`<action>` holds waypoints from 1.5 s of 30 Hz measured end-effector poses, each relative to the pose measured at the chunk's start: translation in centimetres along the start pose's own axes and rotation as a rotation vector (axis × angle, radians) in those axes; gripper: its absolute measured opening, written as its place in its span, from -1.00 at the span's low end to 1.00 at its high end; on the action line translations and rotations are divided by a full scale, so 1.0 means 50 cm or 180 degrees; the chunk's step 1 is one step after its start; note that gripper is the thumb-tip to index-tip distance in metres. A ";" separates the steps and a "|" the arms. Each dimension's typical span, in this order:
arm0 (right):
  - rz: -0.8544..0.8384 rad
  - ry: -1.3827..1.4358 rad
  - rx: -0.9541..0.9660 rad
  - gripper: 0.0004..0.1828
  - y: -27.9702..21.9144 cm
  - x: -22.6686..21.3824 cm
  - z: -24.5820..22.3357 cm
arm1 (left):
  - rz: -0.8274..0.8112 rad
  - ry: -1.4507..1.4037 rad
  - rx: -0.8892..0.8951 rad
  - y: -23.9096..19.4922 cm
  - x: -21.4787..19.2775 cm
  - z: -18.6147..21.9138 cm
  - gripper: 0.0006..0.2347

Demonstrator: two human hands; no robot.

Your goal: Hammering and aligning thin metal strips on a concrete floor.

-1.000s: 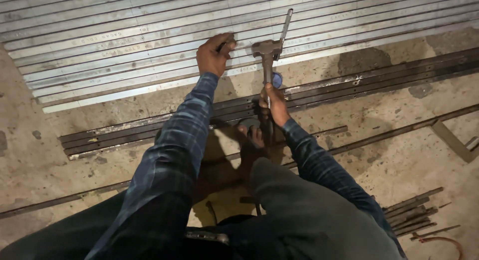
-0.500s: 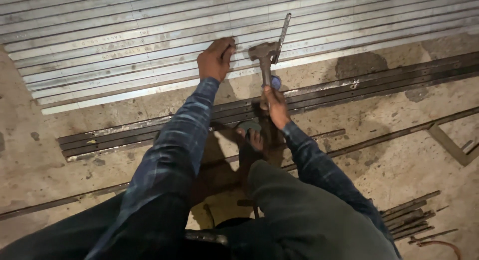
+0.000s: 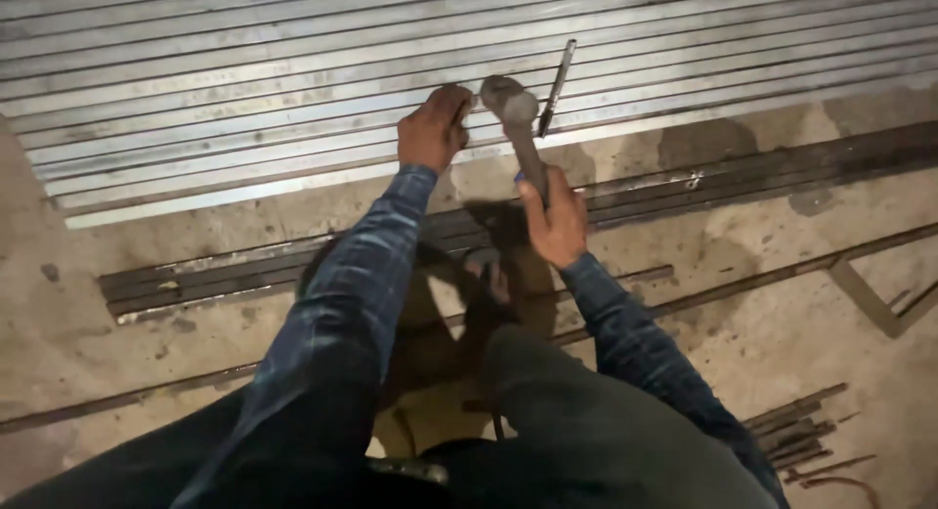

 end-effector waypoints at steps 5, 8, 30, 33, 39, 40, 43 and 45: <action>-0.0462 0.0866 0.1027 -0.63 -0.012 0.000 0.002 | -0.0227 -0.0638 -0.1083 -0.035 0.020 -0.058 -0.79; -0.0445 0.1377 0.1479 -0.64 -0.007 0.003 0.010 | -0.0193 -0.1098 -0.1396 -0.017 0.014 -0.063 -0.77; -0.0699 0.2529 0.2542 -0.70 -0.060 0.044 0.042 | -0.0181 -0.1268 -0.1127 0.010 -0.046 0.009 -0.83; -0.0766 0.2538 0.2610 -0.69 -0.063 0.049 0.042 | -0.0263 -0.1149 -0.1169 0.001 -0.038 0.002 -0.81; -0.0744 0.0876 0.1167 -0.66 0.022 -0.030 -0.042 | -0.0169 -0.0223 -0.0237 -0.009 -0.025 0.007 -0.72; -0.0764 0.0877 0.1172 -0.66 0.022 -0.035 -0.051 | -0.0173 -0.0218 -0.0257 -0.010 -0.022 0.006 -0.72; -0.0647 0.0617 0.0913 -0.64 0.023 -0.031 -0.070 | -0.0284 -0.0100 -0.0284 -0.011 -0.012 -0.010 -0.75; -0.0119 0.0151 0.0267 -0.55 0.010 -0.027 -0.075 | -0.0180 -0.0124 0.0141 -0.017 -0.010 0.001 -0.65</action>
Point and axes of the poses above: each hand's wrist, its own y-axis towards the middle knuckle, its own x-axis out of the palm, z = x × y, the point moved 7 cm from there along y, towards the middle knuckle, and after that the axes turned 7 degrees about z, right-handed, at the moved point
